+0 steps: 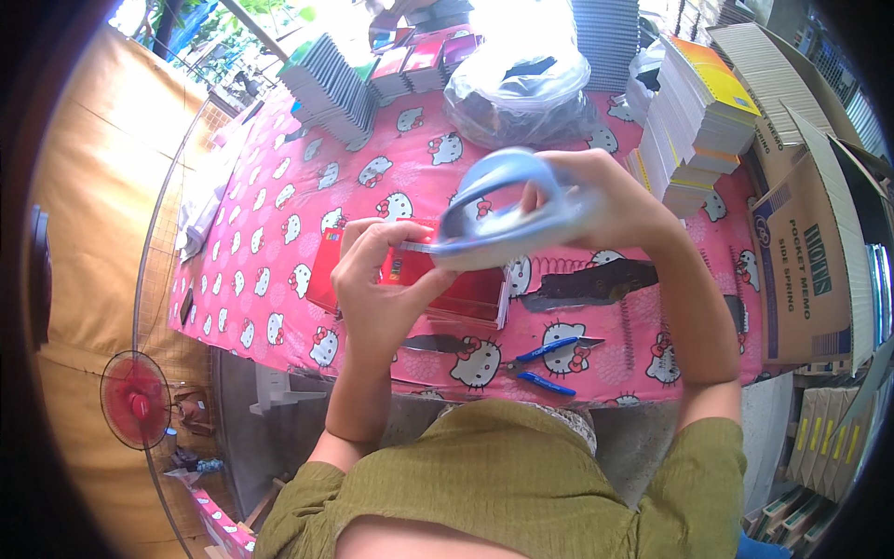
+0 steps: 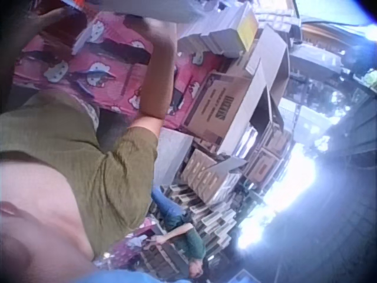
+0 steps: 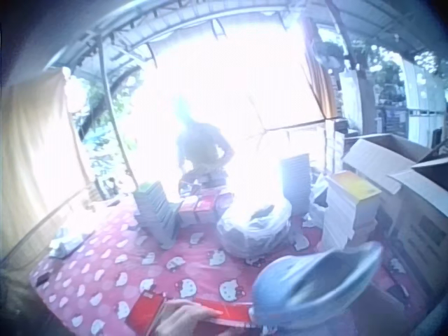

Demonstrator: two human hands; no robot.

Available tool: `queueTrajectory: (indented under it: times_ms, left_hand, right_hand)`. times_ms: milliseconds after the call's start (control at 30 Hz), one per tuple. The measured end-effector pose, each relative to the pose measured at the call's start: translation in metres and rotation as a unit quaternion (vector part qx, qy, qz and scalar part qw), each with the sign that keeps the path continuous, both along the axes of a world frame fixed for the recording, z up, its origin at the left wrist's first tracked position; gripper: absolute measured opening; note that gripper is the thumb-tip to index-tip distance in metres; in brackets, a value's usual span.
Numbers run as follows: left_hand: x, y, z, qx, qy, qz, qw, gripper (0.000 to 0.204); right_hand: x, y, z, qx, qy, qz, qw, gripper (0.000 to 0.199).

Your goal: The person tapes the spiral edges of notebooks using a blue tape dispenser and trims the tape with blue-handled snips. They pick up a notebook from a stack, apply tape to the top edge, cut it, and then place the notebook into a cardboard box.

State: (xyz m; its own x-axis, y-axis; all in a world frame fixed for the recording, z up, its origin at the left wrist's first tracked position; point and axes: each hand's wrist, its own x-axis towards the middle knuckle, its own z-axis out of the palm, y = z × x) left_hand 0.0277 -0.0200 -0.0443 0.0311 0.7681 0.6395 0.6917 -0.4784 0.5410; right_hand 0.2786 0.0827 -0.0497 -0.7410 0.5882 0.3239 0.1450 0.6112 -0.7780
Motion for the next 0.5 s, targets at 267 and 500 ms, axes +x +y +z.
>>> queueTrajectory:
  times_ms: [267,500]
  left_hand:
    - [-0.005,0.002,0.005,-0.003,-0.011,0.016,1.0,0.035]
    - [-0.019,0.006,-0.007,-0.006,-0.068,0.035,0.997,0.037]
  right_hand:
    - [-0.028,-0.001,0.016,0.028,-0.03,-0.132,0.99,0.041]
    - [-0.048,0.011,0.01,0.052,-0.008,-0.126,0.991,0.042]
